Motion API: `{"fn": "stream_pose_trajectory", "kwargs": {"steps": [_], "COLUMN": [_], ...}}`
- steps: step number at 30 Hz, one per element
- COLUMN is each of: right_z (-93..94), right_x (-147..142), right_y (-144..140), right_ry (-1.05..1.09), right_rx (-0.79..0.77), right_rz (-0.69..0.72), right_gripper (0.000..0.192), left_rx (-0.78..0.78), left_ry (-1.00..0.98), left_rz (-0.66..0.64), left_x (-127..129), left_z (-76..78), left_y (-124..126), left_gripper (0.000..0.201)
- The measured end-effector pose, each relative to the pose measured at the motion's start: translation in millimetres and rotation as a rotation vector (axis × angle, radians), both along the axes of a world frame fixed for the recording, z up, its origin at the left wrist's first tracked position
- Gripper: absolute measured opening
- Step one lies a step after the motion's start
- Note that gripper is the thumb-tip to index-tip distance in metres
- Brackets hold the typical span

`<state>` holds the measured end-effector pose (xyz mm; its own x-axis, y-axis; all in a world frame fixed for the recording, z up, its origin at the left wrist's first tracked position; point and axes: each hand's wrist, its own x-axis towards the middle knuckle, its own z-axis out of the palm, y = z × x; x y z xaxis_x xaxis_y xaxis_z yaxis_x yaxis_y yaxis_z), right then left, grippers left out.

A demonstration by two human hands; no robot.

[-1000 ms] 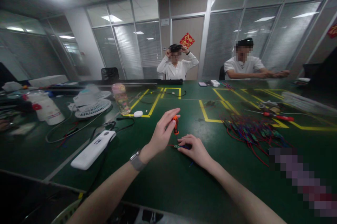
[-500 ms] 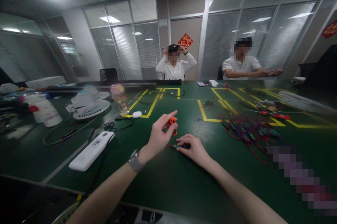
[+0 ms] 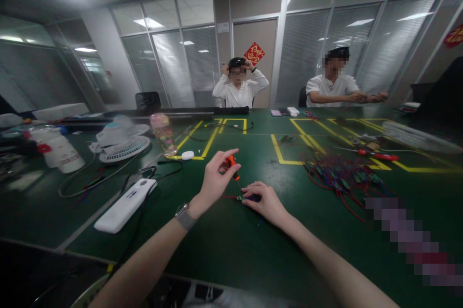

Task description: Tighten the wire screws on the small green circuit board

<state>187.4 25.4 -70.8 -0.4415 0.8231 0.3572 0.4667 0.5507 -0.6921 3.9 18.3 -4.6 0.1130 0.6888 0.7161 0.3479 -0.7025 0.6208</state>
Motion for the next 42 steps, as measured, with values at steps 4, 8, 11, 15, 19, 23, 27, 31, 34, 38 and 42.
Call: {"fn": "stream_pose_trajectory", "kwargs": {"steps": [4, 8, 11, 15, 19, 23, 27, 31, 34, 38, 42], "right_z": [1.1, 3.9, 6.3, 6.8, 4.5, 3.0, 5.1, 6.2, 5.4, 5.7, 7.2], "right_x": [0, -1, -1, 0, 0, 0, -1, -1, -1, -1, -1], "right_y": [0, -1, -3, -3, -2, -1, -2, -3, -2, -2, -2], "right_ry": [-0.008, -0.013, -0.021, -0.012, -0.006, -0.011, -0.034, -0.032, -0.028, -0.026, -0.036], "right_rx": [-0.009, -0.017, -0.017, -0.021, -0.018, -0.016, -0.028, -0.031, -0.029, -0.038, -0.035], "right_rz": [0.001, 0.001, 0.004, 0.011, 0.015, -0.006, -0.009, -0.015, -0.013, -0.007, -0.005], "right_gripper": [0.011, 0.011, 0.012, 0.011, 0.012, 0.011, 0.01, 0.01, 0.011, 0.011, 0.011], "left_rx": [-0.055, -0.089, -0.026, 0.001, 0.016, 0.101, 0.083, 0.038, 0.042, 0.084, 0.056], "left_ry": [-0.033, -0.072, -0.022, 0.038, 0.049, 0.1, 0.126, 0.099, 0.04, 0.004, 0.055], "left_rz": [-0.124, -0.11, 0.011, -0.075, -0.156, -0.065, -0.098, -0.156, -0.084, 0.036, -0.031], "left_x": [-2, 0, 1, 1, 4, 10, 14, 13, 13, 12, 7], "left_z": [-1.5, -3.0, 0.1, 5.6, 5.2, 3.3, 7.6, 11.3, 8.8, 6.3, 10.3], "left_y": [3, 3, -1, -6, -9, -12, -15, -15, -13, -11, -13], "left_gripper": [0.043, 0.043, 0.035, 0.038, 0.043, 0.036, 0.04, 0.042, 0.036, 0.029, 0.026]}}
